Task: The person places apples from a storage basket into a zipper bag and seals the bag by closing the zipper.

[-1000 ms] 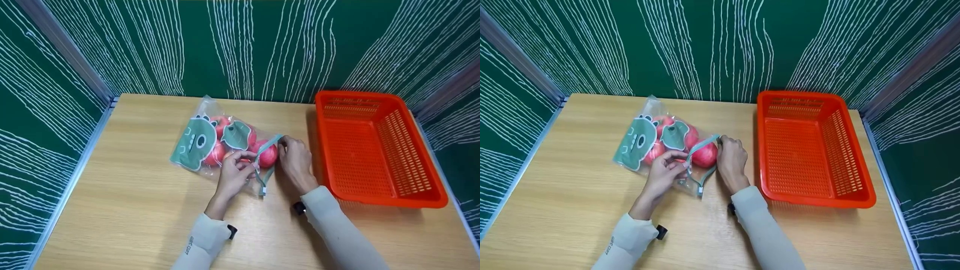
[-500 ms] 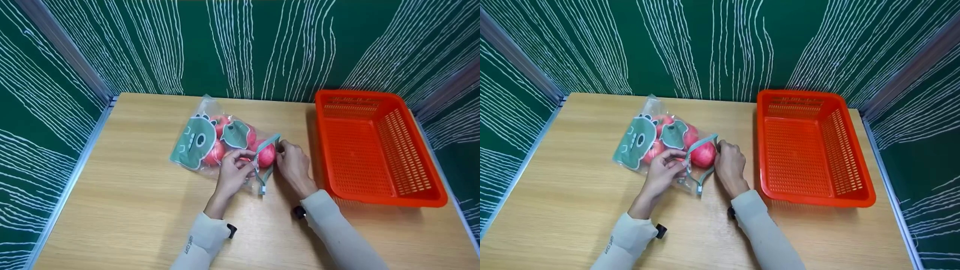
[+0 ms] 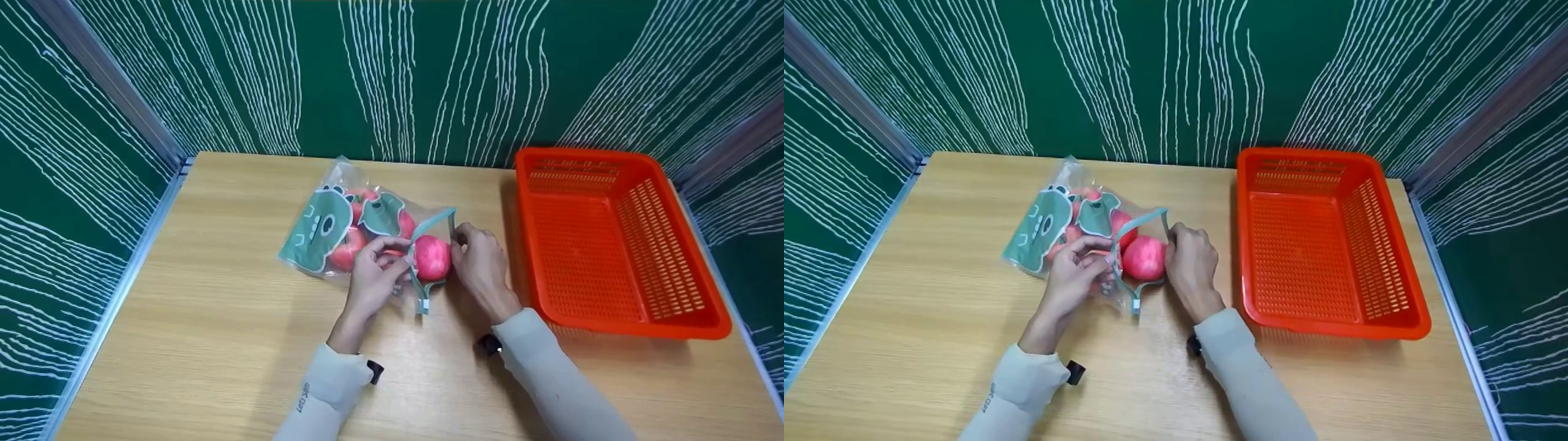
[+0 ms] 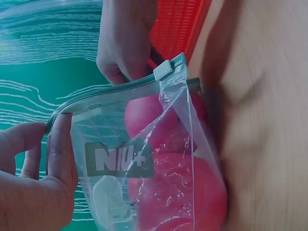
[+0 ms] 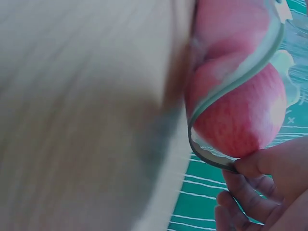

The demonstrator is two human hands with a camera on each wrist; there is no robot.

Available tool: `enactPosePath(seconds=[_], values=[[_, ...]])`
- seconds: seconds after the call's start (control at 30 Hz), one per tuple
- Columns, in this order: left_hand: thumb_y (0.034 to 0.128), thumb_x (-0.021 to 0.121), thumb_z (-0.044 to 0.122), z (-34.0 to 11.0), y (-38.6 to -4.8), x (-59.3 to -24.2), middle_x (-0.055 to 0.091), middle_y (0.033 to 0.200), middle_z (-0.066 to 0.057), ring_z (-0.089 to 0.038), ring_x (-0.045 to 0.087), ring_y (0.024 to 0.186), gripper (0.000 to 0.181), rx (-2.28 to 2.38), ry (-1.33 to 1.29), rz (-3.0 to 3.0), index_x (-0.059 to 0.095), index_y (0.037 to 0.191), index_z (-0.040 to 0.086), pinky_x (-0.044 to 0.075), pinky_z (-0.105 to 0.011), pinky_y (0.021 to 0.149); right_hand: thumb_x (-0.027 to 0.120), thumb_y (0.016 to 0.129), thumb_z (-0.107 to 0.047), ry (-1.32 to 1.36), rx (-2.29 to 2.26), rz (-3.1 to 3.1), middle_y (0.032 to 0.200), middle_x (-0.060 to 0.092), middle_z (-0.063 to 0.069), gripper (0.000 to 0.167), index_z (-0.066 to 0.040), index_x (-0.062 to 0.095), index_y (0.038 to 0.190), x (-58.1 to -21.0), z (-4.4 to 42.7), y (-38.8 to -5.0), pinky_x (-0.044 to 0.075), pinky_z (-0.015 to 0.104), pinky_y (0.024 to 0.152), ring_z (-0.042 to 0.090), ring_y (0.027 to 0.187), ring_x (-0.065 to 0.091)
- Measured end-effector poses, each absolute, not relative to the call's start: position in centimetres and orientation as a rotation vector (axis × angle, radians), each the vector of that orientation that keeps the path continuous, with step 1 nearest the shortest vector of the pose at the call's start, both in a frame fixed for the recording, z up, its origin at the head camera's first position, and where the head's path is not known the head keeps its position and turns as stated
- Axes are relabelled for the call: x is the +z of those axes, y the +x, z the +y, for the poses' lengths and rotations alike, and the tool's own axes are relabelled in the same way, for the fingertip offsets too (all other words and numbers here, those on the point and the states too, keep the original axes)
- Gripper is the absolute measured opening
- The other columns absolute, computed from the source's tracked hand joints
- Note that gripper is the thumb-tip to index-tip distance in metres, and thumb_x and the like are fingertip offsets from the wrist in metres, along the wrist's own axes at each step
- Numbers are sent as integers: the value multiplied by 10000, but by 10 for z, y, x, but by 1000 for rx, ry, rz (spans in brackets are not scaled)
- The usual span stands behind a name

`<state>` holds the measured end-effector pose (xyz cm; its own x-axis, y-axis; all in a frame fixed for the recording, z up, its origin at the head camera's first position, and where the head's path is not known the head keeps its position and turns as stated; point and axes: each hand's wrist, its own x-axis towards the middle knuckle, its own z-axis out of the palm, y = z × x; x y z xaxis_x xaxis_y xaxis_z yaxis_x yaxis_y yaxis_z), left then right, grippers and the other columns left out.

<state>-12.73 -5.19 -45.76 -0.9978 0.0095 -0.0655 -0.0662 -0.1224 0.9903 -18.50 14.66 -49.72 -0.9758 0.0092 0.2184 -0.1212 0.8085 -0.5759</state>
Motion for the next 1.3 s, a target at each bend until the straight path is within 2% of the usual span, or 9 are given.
enactPosePath(seconds=[0.33, 0.57, 0.83, 1.1, 1.3], values=[[935, 698, -99, -61, -129, -446, 697, 1093, -138, -136, 670, 774, 268, 2393, -72, 2057, 673, 1200, -72, 618, -237, 641, 696, 930, -81, 122, 880, -2730, 910, 775, 97, 93, -59, 763, 990, -482, 139, -178, 561, 524, 725, 349, 886, 652], [937, 711, -89, -69, -129, -438, 679, 1112, -155, -150, 674, 789, 264, 2413, -97, 2069, 668, 1198, -73, 632, -242, 667, 711, 922, -77, 132, 876, -2729, 914, 773, 106, 106, -47, 769, 1005, -473, 136, -177, 553, 503, 708, 336, 870, 626], [952, 719, -24, -79, -130, -429, 676, 1147, -166, -203, 679, 878, 267, 2389, -111, 2148, 671, 1214, -39, 632, -257, 719, 767, 902, -95, 118, 906, -2766, 943, 758, 128, 146, -40, 768, 1038, -454, 133, -174, 574, 466, 717, 309, 877, 583], [949, 728, -19, -90, -129, -416, 681, 1148, -156, -220, 693, 929, 265, 2425, -106, 2200, 677, 1209, -26, 632, -262, 731, 724, 892, -82, 144, 860, -2782, 904, 759, 151, 147, -35, 770, 1023, -435, 135, -172, 582, 502, 708, 334, 894, 618], [945, 720, -45, -99, -129, -404, 691, 1134, -183, -245, 694, 950, 264, 2450, -8, 2306, 673, 1203, -74, 630, -251, 789, 754, 871, -83, 172, 819, -2839, 933, 764, 146, 191, -42, 757, 1057, -420, 134, -170, 592, 441, 673, 309, 889, 618]])
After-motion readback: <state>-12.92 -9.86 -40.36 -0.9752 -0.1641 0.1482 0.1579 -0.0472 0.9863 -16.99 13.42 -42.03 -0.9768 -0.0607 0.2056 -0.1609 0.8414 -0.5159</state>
